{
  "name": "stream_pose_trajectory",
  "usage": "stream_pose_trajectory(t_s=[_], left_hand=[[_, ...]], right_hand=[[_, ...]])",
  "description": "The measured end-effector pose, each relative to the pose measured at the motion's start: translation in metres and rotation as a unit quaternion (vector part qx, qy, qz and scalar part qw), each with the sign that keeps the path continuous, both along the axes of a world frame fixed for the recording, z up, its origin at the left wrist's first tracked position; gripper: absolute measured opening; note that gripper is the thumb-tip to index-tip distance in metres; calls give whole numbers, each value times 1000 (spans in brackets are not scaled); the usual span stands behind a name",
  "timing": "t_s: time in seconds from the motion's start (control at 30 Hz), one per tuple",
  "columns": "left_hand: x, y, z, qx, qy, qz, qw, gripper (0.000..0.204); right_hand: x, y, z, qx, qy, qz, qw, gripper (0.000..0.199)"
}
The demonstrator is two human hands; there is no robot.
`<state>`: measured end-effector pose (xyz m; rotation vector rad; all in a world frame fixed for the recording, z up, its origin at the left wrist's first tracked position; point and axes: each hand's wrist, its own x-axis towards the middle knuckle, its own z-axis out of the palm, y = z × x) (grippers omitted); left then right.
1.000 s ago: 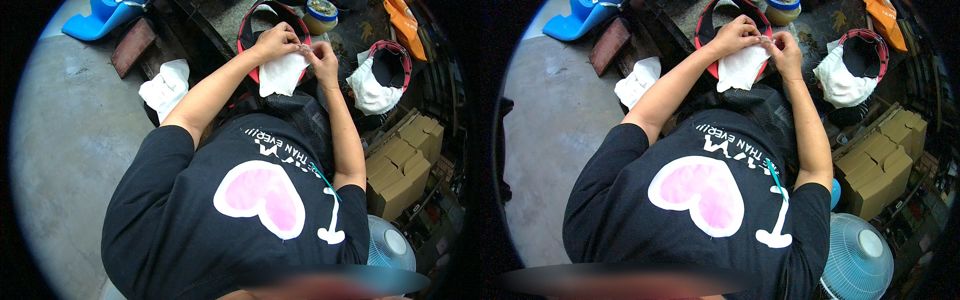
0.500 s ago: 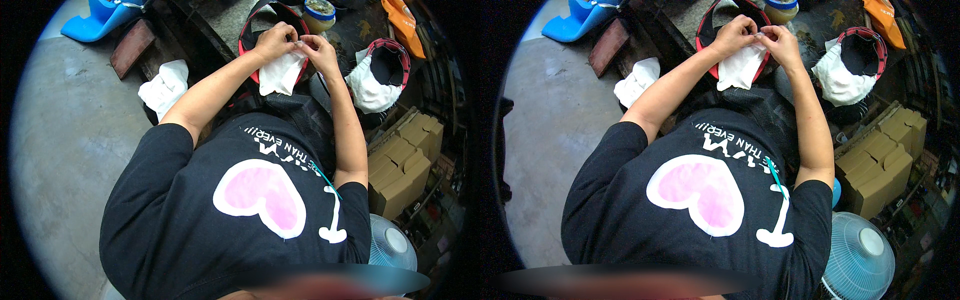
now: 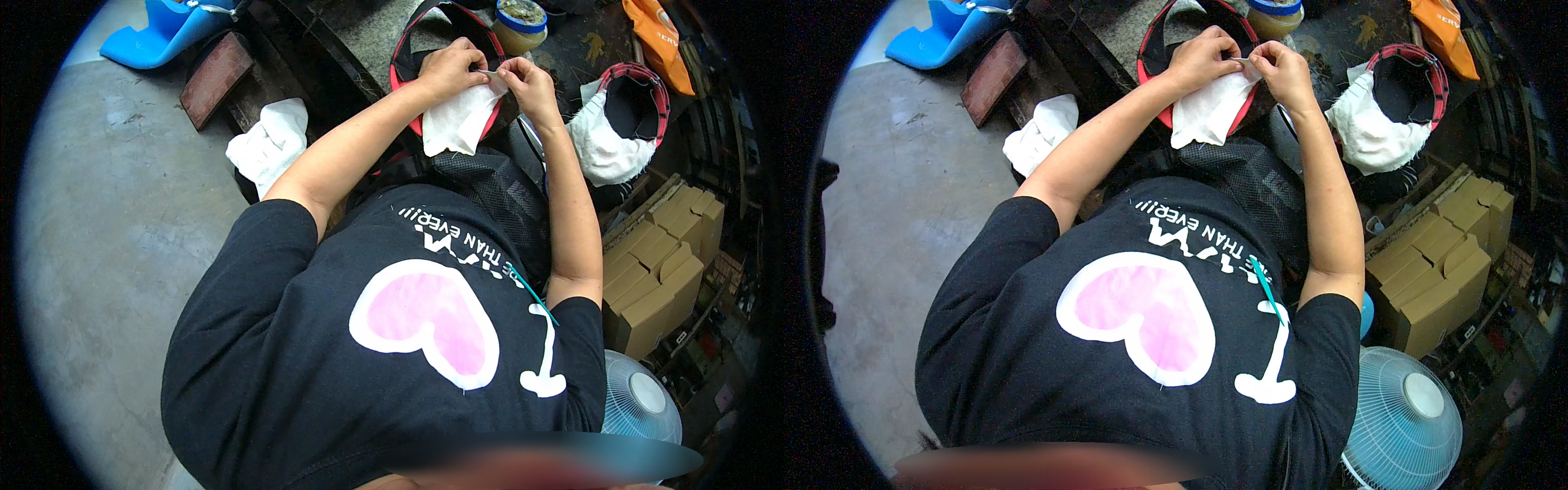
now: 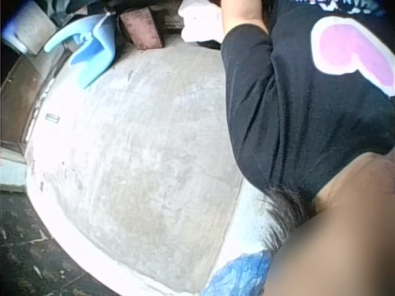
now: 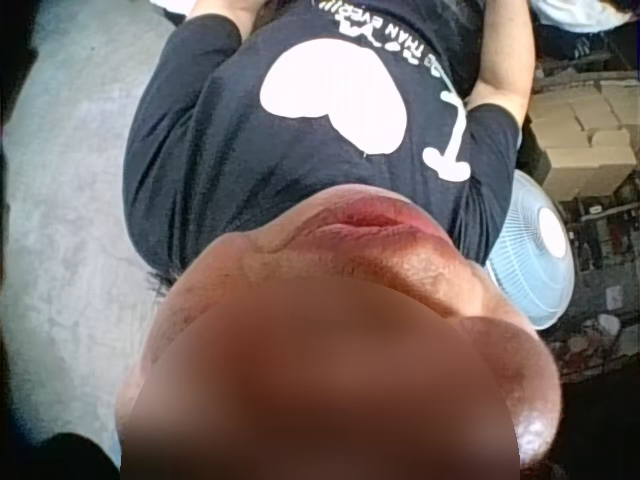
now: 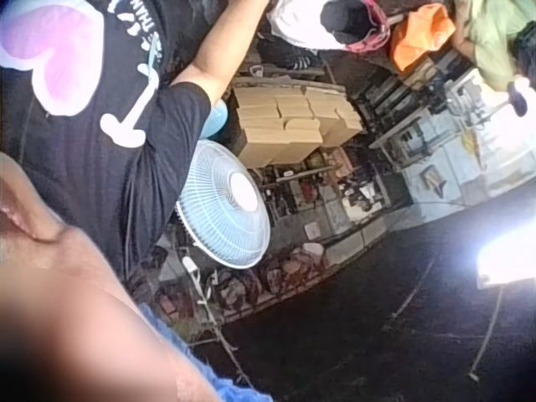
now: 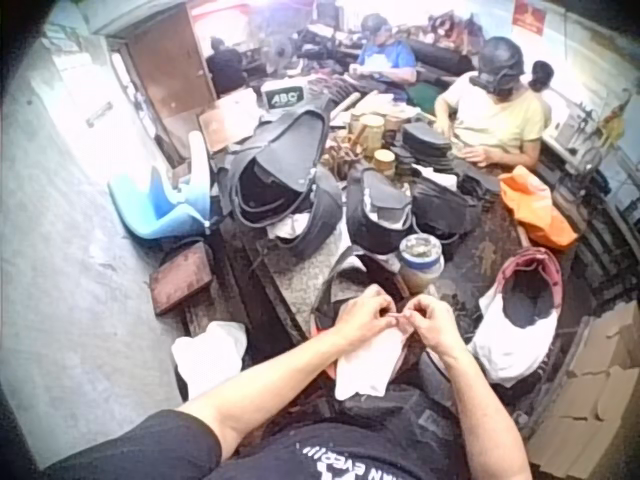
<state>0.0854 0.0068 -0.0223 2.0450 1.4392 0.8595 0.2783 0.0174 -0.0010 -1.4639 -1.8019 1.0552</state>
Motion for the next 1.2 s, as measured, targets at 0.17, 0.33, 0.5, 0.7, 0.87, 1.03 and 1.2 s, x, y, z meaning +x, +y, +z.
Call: stream_pose_trajectory(t_s=[0.17, 0.33, 0.5, 0.7, 0.87, 1.03, 1.2], left_hand=[[2, 1, -3, -13, 19, 8, 1000, 21], [7, 0, -4, -3, -22, 15, 1000, 17], [6, 0, -2, -14, -18, 34, 999, 15], [6, -1, -3, -17, -15, 29, 999, 15], [6, 0, -5, -19, -13, 26, 999, 17], [6, -1, -6, -9, -2, 37, 999, 22], [7, 0, -8, -27, -14, 36, 999, 22]], right_hand=[[-4, -1, 4, 12, 45, -23, 999, 15], [-7, 2, 11, -7, -111, 22, 994, 19], [-13, -2, 11, 67, -154, 50, 985, 18], [-12, -4, 13, 88, -189, 70, 976, 15], [-10, -4, 9, 114, -195, 88, 970, 17], [-2, 1, 11, -55, 125, -17, 991, 18], [-5, -5, 11, 118, -104, 78, 984, 25]])
